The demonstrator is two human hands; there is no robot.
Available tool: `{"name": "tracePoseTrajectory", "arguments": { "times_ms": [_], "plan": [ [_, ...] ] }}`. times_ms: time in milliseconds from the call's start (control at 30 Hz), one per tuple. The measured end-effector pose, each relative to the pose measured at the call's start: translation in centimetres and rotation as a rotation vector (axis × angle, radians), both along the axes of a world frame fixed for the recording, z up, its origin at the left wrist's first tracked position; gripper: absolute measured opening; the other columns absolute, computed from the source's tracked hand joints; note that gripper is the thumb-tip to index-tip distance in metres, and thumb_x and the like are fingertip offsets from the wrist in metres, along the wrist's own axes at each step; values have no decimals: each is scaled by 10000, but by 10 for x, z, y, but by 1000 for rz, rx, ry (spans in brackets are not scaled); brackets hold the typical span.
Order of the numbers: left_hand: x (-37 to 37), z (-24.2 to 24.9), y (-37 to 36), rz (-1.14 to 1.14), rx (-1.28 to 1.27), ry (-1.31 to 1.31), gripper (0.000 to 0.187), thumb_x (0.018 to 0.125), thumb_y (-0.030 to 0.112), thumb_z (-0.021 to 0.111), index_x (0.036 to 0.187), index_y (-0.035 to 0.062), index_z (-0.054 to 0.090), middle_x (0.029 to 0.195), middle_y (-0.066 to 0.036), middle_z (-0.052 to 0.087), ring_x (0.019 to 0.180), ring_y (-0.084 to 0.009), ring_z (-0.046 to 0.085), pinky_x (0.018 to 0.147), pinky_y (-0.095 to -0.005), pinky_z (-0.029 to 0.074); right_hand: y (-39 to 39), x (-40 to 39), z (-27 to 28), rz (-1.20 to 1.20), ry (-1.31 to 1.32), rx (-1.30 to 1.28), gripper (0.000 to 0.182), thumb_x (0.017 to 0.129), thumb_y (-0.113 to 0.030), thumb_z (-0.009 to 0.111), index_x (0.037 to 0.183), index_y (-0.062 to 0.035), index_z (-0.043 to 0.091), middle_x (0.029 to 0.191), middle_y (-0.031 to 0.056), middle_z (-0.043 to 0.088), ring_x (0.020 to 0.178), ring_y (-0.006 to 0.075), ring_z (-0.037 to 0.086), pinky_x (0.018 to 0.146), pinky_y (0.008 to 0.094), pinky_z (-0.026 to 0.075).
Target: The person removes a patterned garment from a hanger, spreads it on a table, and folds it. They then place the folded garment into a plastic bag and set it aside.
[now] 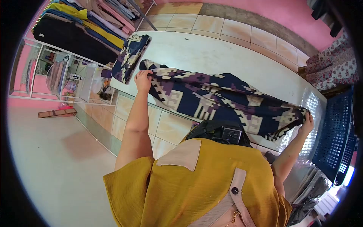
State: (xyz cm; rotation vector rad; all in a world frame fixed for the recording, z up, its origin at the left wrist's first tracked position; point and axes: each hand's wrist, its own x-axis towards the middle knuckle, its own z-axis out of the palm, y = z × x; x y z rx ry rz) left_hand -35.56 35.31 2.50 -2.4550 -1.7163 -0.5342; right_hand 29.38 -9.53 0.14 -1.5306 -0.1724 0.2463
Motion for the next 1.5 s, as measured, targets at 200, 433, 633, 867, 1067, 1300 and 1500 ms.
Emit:
{"name": "tracePoseTrajectory", "arguments": {
  "times_ms": [200, 433, 633, 867, 1067, 1300, 1500],
  "plan": [
    [-33, 13, 68, -86, 0, -68, 162, 686, 45, 627, 798, 152, 579, 763, 1, 611, 923, -200, 554, 856, -400, 351, -5, 4, -4, -131, -27, -106, 252, 805, -82, 629, 1033, 22, 611, 954, 77, 633, 831, 141, 598, 734, 240, 475],
    [-47, 1, 152, -404, -104, -101, 279, 704, 51, 610, 928, 214, 648, 950, 2, 624, 959, -233, 541, 833, -403, 387, -21, 18, -7, -271, -99, -169, 214, 797, -105, 649, 972, 16, 627, 861, 56, 641, 748, 125, 595, 676, 242, 478],
    [-42, 9, 156, -425, -366, -322, 409, 749, 53, 621, 1138, 130, 519, 1186, -166, 499, 1082, -312, 482, 908, -367, 413, -28, 0, 2, -482, -143, -247, 255, 785, -94, 662, 1005, 29, 623, 878, 72, 644, 749, 133, 598, 682, 248, 481],
    [-86, 8, 115, -443, -944, 25, 506, 655, 142, 749, 1102, 97, 515, 939, -111, 634, 757, -225, 628, 674, -337, 485, -59, -13, 8, -461, -153, -235, 256, 788, -98, 664, 1014, 15, 624, 910, 75, 648, 789, 144, 604, 708, 255, 485],
    [-91, 73, 110, -435, -801, 294, 243, 690, 42, 672, 917, 10, 592, 844, -120, 638, 785, -242, 615, 698, -342, 466, -85, -19, 12, -441, -147, -205, 246, 790, -77, 656, 1013, 21, 621, 916, 79, 645, 788, 150, 605, 705, 255, 485],
    [-43, 36, 170, -610, -666, -376, 195, 772, 8, 546, 966, -5, 552, 901, -159, 592, 859, -310, 566, 763, -336, 435, -86, -35, 6, -481, -123, -227, 303, 778, -86, 671, 1032, 62, 597, 924, 91, 636, 798, 148, 592, 718, 259, 467],
    [-19, -16, 194, -549, -697, -22, 248, 702, 40, 654, 938, 29, 579, 923, -149, 602, 858, -279, 582, 721, -336, 454, -81, -37, 35, -413, -141, -346, 306, 752, -97, 695, 1016, 38, 619, 925, 70, 638, 839, 143, 575, 742, 251, 444]
  ]
}}
